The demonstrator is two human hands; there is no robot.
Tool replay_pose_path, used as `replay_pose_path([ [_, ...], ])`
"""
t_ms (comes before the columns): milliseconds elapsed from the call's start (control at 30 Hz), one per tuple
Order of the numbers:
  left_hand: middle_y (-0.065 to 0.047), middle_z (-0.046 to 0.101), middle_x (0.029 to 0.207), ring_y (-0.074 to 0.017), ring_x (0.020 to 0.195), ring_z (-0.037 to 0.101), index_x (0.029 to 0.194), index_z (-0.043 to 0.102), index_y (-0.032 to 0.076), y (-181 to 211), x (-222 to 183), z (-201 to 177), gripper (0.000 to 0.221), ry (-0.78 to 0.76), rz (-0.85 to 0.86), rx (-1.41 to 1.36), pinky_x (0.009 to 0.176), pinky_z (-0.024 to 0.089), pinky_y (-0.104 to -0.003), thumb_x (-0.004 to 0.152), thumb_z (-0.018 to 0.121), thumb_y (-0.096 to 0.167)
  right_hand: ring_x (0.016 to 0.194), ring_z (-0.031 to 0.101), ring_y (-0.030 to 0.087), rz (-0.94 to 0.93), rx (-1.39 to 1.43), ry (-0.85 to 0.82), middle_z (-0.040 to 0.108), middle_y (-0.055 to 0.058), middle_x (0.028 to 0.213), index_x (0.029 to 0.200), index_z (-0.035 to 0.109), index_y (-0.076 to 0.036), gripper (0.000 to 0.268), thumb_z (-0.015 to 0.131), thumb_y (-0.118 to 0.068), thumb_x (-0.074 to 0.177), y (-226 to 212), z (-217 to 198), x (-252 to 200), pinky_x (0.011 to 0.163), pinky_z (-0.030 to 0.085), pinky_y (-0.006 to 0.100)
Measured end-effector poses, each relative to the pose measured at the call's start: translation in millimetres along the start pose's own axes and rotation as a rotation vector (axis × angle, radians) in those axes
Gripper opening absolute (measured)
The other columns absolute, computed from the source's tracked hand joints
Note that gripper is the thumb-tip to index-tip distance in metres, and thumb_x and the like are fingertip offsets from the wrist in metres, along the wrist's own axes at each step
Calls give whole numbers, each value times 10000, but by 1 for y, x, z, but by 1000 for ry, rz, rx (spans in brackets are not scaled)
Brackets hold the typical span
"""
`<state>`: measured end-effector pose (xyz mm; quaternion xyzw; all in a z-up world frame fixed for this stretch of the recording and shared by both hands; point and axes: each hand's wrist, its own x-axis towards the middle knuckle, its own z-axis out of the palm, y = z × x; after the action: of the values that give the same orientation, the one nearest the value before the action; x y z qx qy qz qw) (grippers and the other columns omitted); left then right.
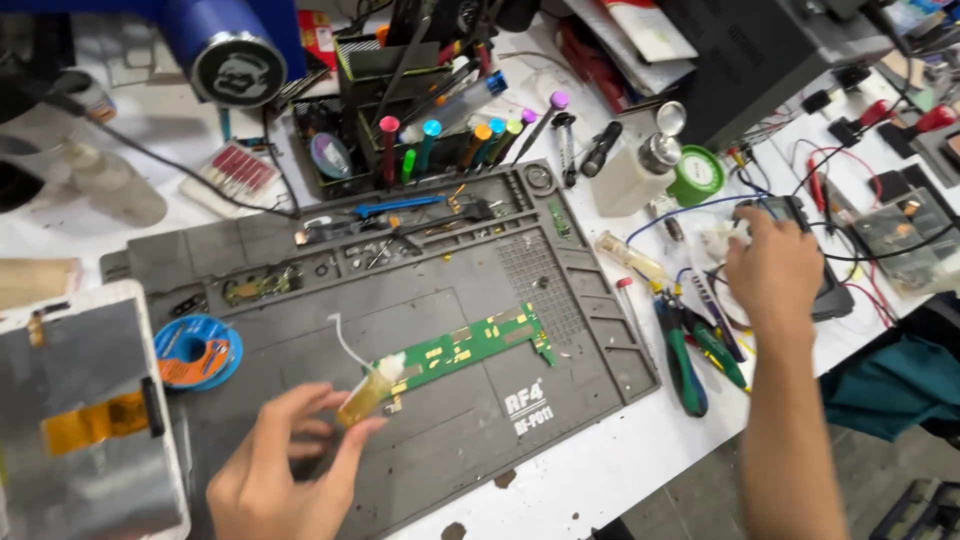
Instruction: The person holds a disassembled phone motherboard on a repair mat and applies liquid from a small bottle with a brush applicator onto the board, repositioning the board and wiping it with a tissue between applications.
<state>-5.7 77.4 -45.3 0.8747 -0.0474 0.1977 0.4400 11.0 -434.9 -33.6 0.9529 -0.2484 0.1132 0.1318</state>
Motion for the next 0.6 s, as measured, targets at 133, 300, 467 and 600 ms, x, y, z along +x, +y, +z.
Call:
replay_pose_path([
  [133, 36, 743, 1007, -119, 828, 724, 1107, 655, 140, -29, -5, -2, 318, -62, 171, 63, 806, 559, -286, 851, 821, 229, 1029, 753, 362, -45, -116, -103, 815, 108, 1011, 1189, 805, -327, 372, 629, -537, 937, 32, 51, 31, 854, 577, 445],
  [300, -58, 690, 992, -219, 856, 672, 1116, 620, 60, -47, -14, -21, 279, -95, 244, 66, 818, 547, -329, 891, 768, 138, 1025, 652, 288, -76, 498, 225, 701, 144, 1178, 1337, 718, -91, 246, 749, -183, 1112, 5, 10, -13, 876, 487, 405],
  [467, -83, 666, 979, -213, 874, 656, 1124, 592, 19, -52, -20, -19, 361, -113, 242, -46, 822, 559, -309, 860, 823, 106, 934, 663, 209, -367, 912, 191, 696, 145, 1173, 1208, 652, 23, 474, 547, 262, 812, -153, -79, -120, 927, 490, 319],
  [600, -15, 709, 976, -206, 947, 642, 1200, 592, 43, -57, -20, -18, 482, -89, 162, -69, 890, 542, -329, 815, 862, 150, 904, 659, 246, -1007, 1033, 112, 651, 117, 1124, 1204, 713, -131, 258, 706, -94, 949, -264, -110, -156, 829, 541, 341],
])
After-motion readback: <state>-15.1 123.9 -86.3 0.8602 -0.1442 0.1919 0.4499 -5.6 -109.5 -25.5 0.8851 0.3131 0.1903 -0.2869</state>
